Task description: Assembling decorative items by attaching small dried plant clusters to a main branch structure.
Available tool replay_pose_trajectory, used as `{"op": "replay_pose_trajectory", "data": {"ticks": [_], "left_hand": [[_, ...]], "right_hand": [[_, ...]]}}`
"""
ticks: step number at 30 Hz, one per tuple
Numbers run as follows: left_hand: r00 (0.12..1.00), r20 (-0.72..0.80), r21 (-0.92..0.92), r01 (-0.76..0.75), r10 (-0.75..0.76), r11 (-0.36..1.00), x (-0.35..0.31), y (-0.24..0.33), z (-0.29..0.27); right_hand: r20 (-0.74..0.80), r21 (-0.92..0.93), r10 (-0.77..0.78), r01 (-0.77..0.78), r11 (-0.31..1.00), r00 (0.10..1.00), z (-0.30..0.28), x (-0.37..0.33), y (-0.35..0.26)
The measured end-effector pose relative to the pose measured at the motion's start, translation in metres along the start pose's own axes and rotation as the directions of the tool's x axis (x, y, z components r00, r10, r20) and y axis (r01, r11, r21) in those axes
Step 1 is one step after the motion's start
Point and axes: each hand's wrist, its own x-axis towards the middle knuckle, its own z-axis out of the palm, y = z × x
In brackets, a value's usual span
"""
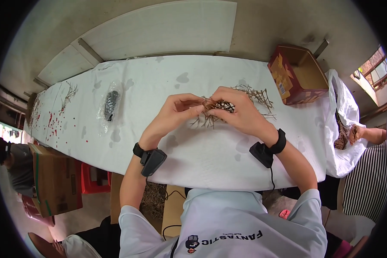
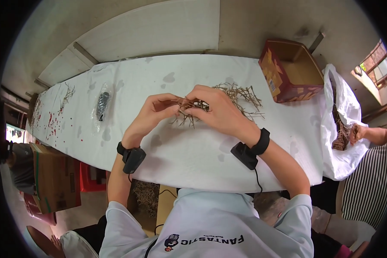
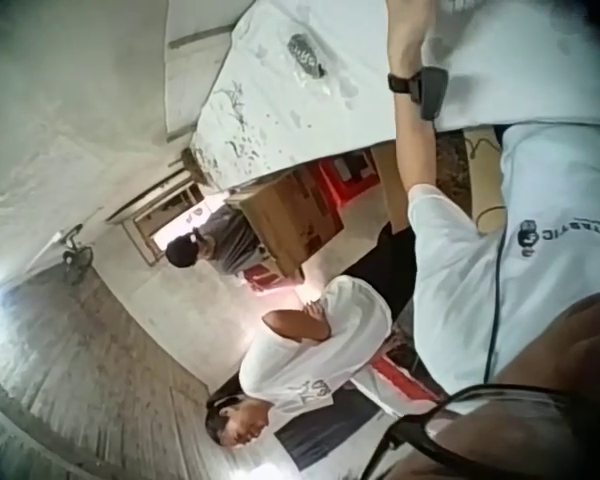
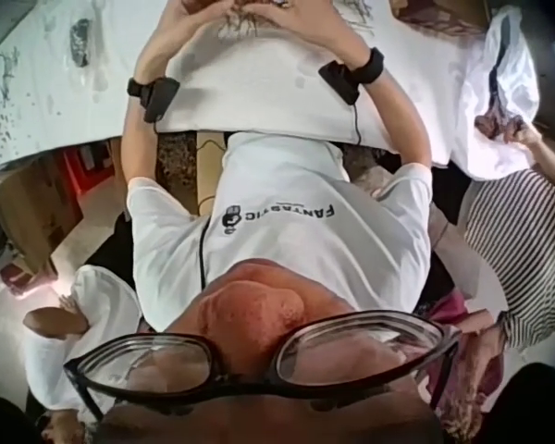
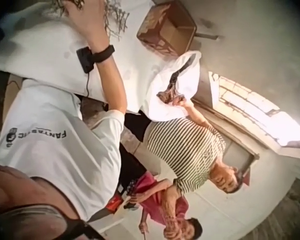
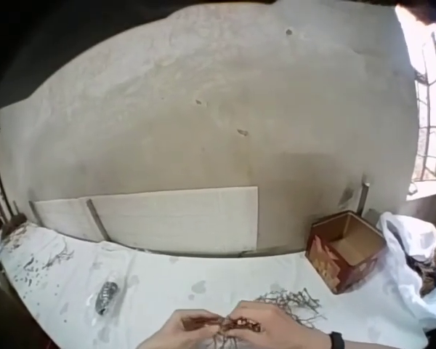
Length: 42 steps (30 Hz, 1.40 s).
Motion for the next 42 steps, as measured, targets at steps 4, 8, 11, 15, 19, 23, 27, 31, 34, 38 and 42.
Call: {"op": "replay_pose_trajectory", "data": {"ticks": [4,8,11,15,19,23,27,31,34,38,42], "left_hand": [[0.988,0.081,0.007,-0.134,0.133,0.991,0.012,-0.012,-0.004],[0.985,0.066,-0.011,-0.162,0.162,0.987,0.015,-0.015,-0.004],[0.991,0.046,-0.128,-0.122,0.129,0.984,0.018,-0.004,0.008],[0.997,0.034,-0.305,-0.058,0.072,0.95,0.018,-0.005,0.016],[0.992,0.049,-0.237,-0.102,0.117,0.966,0.019,-0.011,0.021],[0.984,0.028,-0.027,-0.176,0.177,0.984,0.018,-0.012,0.025],[0.982,0.012,0.222,-0.188,0.19,0.957,0.014,-0.016,0.022],[0.99,0.053,0.382,-0.139,0.128,0.914,0.008,-0.002,0.029],[0.998,0.065,0.49,-0.043,0.013,0.871,0.006,0.004,0.032],[0.997,0.064,0.682,-0.01,-0.047,0.731,0.011,-0.002,0.031],[0.991,-0.066,0.755,-0.027,0.117,0.655,0.02,-0.022,0.034]], "right_hand": [[0.004,0.278,0.07,-0.068,0.958,0.998,-0.009,-0.005,0.009],[0.011,0.533,0.152,-0.135,0.836,0.988,-0.021,-0.009,0.018],[-0.003,0.628,0.155,-0.119,0.769,0.988,-0.027,-0.011,0.026],[-0.005,0.602,0.234,-0.183,0.777,0.972,-0.023,-0.008,0.02],[-0.017,0.176,0.285,-0.277,0.945,0.958,-0.018,-0.009,0.007],[-0.035,-0.014,0.317,-0.318,0.948,0.948,-0.015,-0.007,0.002],[0.009,0.047,0.311,-0.311,0.949,0.95,-0.016,-0.005,0.0],[0.053,0.153,0.329,-0.334,0.93,0.943,-0.019,-0.004,-0.008],[0.12,0.07,0.319,-0.329,0.942,0.94,-0.02,-0.005,-0.018],[0.161,-0.052,0.288,-0.284,0.958,0.944,-0.016,-0.007,-0.031],[0.118,-0.267,0.108,-0.073,0.961,0.987,-0.005,-0.017,-0.033]]}}
